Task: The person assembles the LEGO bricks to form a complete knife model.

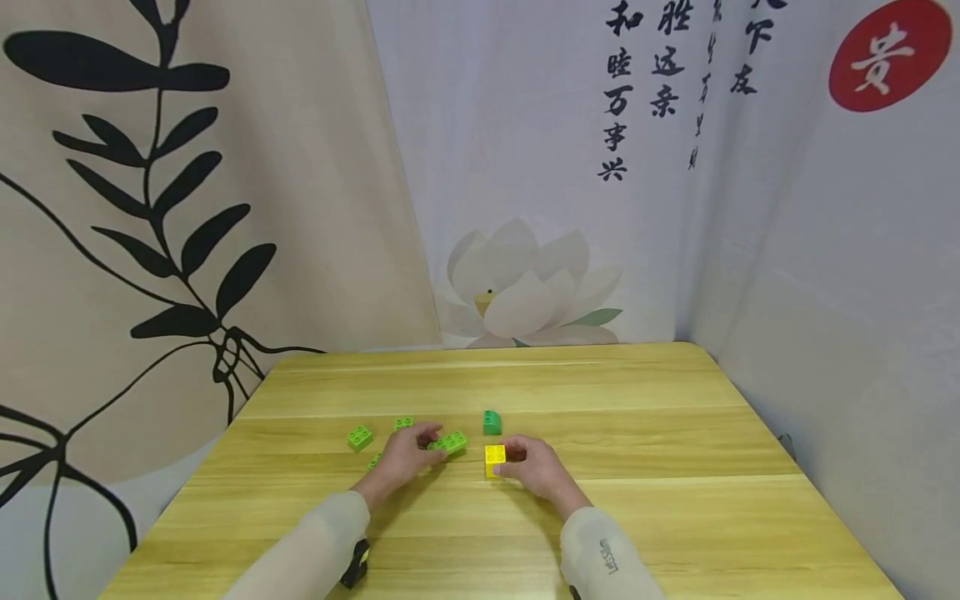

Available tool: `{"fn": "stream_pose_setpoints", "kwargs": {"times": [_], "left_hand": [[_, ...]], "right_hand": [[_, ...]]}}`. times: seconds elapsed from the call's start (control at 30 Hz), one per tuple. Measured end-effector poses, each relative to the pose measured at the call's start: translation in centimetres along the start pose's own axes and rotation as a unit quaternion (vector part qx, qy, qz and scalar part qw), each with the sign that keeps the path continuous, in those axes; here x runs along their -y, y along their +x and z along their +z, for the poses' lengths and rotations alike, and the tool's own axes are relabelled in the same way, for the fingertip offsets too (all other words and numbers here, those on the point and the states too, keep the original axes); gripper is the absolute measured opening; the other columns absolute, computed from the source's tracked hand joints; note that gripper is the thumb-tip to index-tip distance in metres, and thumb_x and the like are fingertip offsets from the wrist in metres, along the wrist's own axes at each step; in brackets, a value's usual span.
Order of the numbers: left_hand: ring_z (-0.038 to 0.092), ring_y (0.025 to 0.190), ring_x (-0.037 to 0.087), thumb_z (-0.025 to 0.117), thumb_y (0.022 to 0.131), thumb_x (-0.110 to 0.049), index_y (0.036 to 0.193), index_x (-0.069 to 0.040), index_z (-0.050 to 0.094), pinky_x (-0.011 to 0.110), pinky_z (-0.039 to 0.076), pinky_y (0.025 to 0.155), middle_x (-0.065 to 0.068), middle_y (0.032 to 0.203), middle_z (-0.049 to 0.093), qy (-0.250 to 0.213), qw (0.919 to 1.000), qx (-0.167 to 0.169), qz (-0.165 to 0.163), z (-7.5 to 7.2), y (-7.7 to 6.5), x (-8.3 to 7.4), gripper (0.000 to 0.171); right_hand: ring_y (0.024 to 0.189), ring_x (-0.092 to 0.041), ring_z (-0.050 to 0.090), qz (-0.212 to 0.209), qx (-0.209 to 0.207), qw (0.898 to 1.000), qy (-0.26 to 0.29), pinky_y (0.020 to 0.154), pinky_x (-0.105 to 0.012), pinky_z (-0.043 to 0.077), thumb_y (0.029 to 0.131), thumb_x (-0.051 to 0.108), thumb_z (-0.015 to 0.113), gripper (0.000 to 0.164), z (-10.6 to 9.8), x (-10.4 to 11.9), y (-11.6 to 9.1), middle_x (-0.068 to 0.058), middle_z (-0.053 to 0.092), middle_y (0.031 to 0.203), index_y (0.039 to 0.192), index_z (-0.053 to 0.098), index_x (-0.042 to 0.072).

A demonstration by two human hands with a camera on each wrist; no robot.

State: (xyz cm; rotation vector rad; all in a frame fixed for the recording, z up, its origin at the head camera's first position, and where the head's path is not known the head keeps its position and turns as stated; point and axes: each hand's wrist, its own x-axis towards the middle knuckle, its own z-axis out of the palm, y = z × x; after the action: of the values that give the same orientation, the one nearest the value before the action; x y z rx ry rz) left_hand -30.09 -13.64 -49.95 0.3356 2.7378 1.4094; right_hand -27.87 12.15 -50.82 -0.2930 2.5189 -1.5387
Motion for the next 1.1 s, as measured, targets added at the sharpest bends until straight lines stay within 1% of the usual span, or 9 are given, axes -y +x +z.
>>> {"fn": "stream_pose_setpoints", "kwargs": {"times": [0.2, 0.27, 0.43, 0.5, 0.57, 0.7, 0.83, 0.97, 1.1], "left_hand": [[0.06, 0.107, 0.03, 0.076, 0.087, -0.01, 0.131, 0.004, 0.059, 0.043, 0.051, 0.092, 0.013, 0.116, 0.063, -0.027, 0.9996, 0.001, 0.003, -0.3, 0.3, -0.1, 0.049], [0.06, 0.108, 0.03, 0.075, 0.088, -0.011, 0.131, 0.005, 0.059, 0.042, 0.051, 0.092, 0.015, 0.118, 0.063, -0.045, 0.999, 0.003, 0.008, -0.3, 0.4, -0.2, 0.048], [0.06, 0.109, 0.028, 0.075, 0.09, -0.013, 0.131, 0.003, 0.059, 0.04, 0.051, 0.093, 0.017, 0.122, 0.063, -0.091, 0.9957, 0.01, 0.018, -0.4, 0.4, -1.0, 0.047], [0.06, 0.108, 0.026, 0.075, 0.09, -0.014, 0.13, 0.001, 0.059, 0.037, 0.051, 0.092, 0.014, 0.121, 0.063, -0.103, 0.9944, 0.012, 0.017, -0.3, 0.4, -1.4, 0.046], [0.06, 0.107, 0.025, 0.075, 0.09, -0.014, 0.129, 0.001, 0.059, 0.037, 0.051, 0.092, 0.013, 0.12, 0.064, -0.113, 0.9931, 0.015, 0.026, -0.1, 0.5, -1.7, 0.045], [0.061, 0.104, 0.024, 0.075, 0.089, -0.012, 0.128, 0.001, 0.06, 0.036, 0.052, 0.09, 0.01, 0.116, 0.065, -0.128, 0.9907, 0.022, 0.039, 0.4, 0.7, -2.0, 0.043], [0.061, 0.104, 0.025, 0.076, 0.088, -0.011, 0.125, -0.001, 0.062, 0.038, 0.051, 0.09, 0.01, 0.114, 0.066, -0.14, 0.9887, 0.027, 0.048, 1.0, 1.0, -2.2, 0.041], [0.061, 0.105, 0.025, 0.076, 0.088, -0.011, 0.126, 0.0, 0.061, 0.041, 0.051, 0.092, 0.009, 0.114, 0.066, -0.134, 0.989, 0.032, 0.053, 1.5, 1.1, -2.1, 0.042], [0.06, 0.107, 0.025, 0.075, 0.089, -0.013, 0.127, 0.0, 0.061, 0.043, 0.049, 0.093, 0.009, 0.117, 0.066, -0.127, 0.9899, 0.042, 0.047, 1.8, 1.1, -2.1, 0.043]], "right_hand": [[0.102, -0.021, 0.058, -0.003, 0.0, 1.0, 0.001, 0.092, -0.042, 0.049, 0.089, 0.018, 0.076, 0.035, -0.1, -0.1, 0.0, -0.003, 0.065, 0.11, 0.12, 0.065, 0.007], [0.102, -0.021, 0.058, -0.003, 0.0, 1.0, 0.001, 0.091, -0.042, 0.05, 0.089, 0.019, 0.076, 0.035, -0.1, -0.1, 0.0, -0.003, 0.065, 0.11, 0.121, 0.065, 0.006], [0.102, -0.021, 0.059, -0.002, 0.0, 1.0, 0.003, 0.091, -0.042, 0.05, 0.089, 0.018, 0.076, 0.035, -0.2, -0.1, 0.0, -0.003, 0.065, 0.11, 0.121, 0.065, 0.006], [0.101, -0.021, 0.059, -0.001, -0.001, 1.0, 0.002, 0.091, -0.041, 0.05, 0.089, 0.018, 0.076, 0.035, -0.2, -0.1, 0.0, -0.003, 0.065, 0.11, 0.12, 0.065, 0.005], [0.101, -0.021, 0.059, 0.0, -0.002, 1.0, 0.002, 0.09, -0.041, 0.05, 0.089, 0.017, 0.076, 0.035, -0.2, -0.1, 0.0, -0.003, 0.065, 0.11, 0.12, 0.066, 0.005], [0.101, -0.021, 0.06, -0.003, -0.006, 1.0, 0.002, 0.091, -0.042, 0.05, 0.088, 0.017, 0.077, 0.035, -0.1, -0.1, 0.0, -0.003, 0.066, 0.109, 0.119, 0.066, 0.004], [0.103, -0.022, 0.061, -0.004, -0.013, 1.0, -0.003, 0.093, -0.044, 0.05, 0.087, 0.018, 0.078, 0.038, 0.0, 0.1, 0.0, -0.004, 0.067, 0.11, 0.12, 0.067, 0.004], [0.103, -0.022, 0.061, 0.0, -0.017, 1.0, -0.007, 0.094, -0.045, 0.049, 0.086, 0.019, 0.079, 0.041, 0.1, 0.4, -0.1, -0.004, 0.067, 0.112, 0.122, 0.066, 0.003], [0.104, -0.022, 0.061, 0.001, -0.016, 1.0, -0.005, 0.093, -0.045, 0.05, 0.086, 0.019, 0.079, 0.042, 0.1, 0.4, -0.1, -0.004, 0.067, 0.111, 0.122, 0.065, 0.003]]}}
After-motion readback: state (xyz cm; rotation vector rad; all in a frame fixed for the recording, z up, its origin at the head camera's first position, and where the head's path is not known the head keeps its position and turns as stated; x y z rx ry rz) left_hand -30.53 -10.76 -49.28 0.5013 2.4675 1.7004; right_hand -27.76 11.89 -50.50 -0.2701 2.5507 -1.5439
